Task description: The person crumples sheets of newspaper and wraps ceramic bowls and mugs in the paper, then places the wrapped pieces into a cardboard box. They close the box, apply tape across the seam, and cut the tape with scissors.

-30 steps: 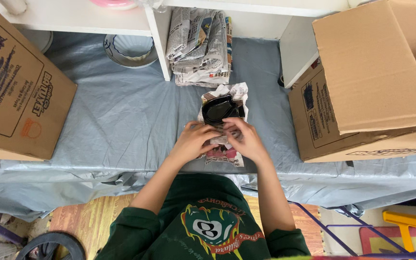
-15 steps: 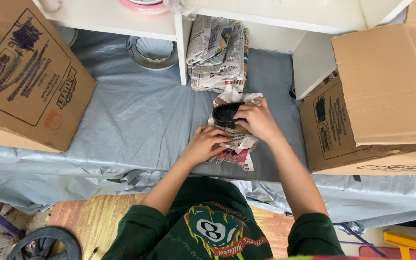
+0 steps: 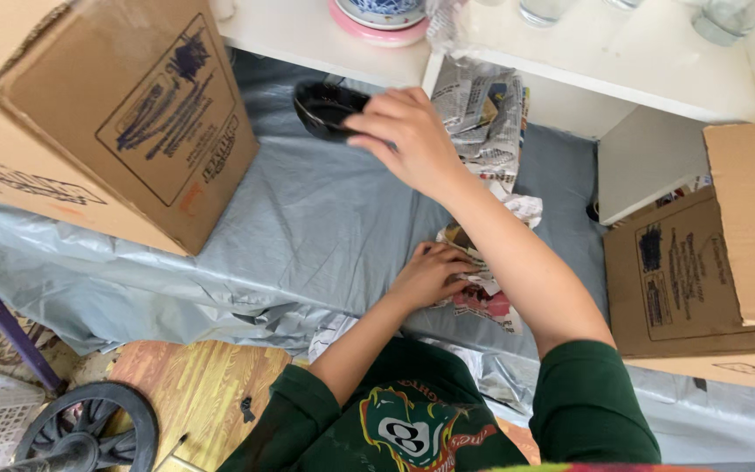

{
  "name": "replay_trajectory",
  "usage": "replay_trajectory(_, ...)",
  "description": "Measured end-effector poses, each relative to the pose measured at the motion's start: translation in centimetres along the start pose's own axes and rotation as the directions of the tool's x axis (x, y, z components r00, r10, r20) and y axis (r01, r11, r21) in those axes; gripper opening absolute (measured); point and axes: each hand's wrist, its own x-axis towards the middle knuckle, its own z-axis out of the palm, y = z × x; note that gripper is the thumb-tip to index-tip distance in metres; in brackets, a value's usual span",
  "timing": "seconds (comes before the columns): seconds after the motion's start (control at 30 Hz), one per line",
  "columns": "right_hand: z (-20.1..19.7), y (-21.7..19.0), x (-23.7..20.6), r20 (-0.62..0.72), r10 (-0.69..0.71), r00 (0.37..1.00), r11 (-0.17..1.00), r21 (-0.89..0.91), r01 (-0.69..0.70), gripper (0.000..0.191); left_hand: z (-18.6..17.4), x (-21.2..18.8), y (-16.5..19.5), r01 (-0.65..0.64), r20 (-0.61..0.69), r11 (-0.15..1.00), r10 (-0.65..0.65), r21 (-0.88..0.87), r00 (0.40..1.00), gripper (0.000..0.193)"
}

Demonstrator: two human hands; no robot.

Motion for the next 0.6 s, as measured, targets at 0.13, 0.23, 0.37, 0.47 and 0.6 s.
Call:
replay_trajectory(0.13,5.1,4.5,7.6,-0.025,-0.156,0.987,0.969,-0.199,0.148,0.014,1.1,0.7,-0.6,0.015,-0.008,1.000,-0.015,-0.009,1.000,0.029)
replay_trajectory(0.23,8.8,8.1,10.7,0.053,-0.093,0.994,0.935,-0.337,0.106,0.011,1.9,0.8,-1.1,0.012,-0.033,0.999,-0.013,-0.039,0.999,0.031)
replay_trajectory(0.37,12.2,12.6,11.8,0.039,0.015,0.999,0.938,-0.347,-0.001,0.012,3.4,0.7,-2.0,0.020,-0.020,1.000,-0.020,-0.025,1.000,0.034)
replay_trajectory(0.47,14.4,13.9,11.8,-0.015,0.092,0.996,0.965,-0.244,-0.093,0.019,4.5,0.7,-2.5,0.066,-0.045,0.994,-0.070,-0.091,0.997,0.046)
replay_trajectory(0.6,15.6,12.7,12.0,-0.043,0.195,0.980,0.950,-0.239,-0.200,0.019,4.5,0.9,-2.7,0.073,-0.032,0.997,-0.073,0.025,0.997,0.044)
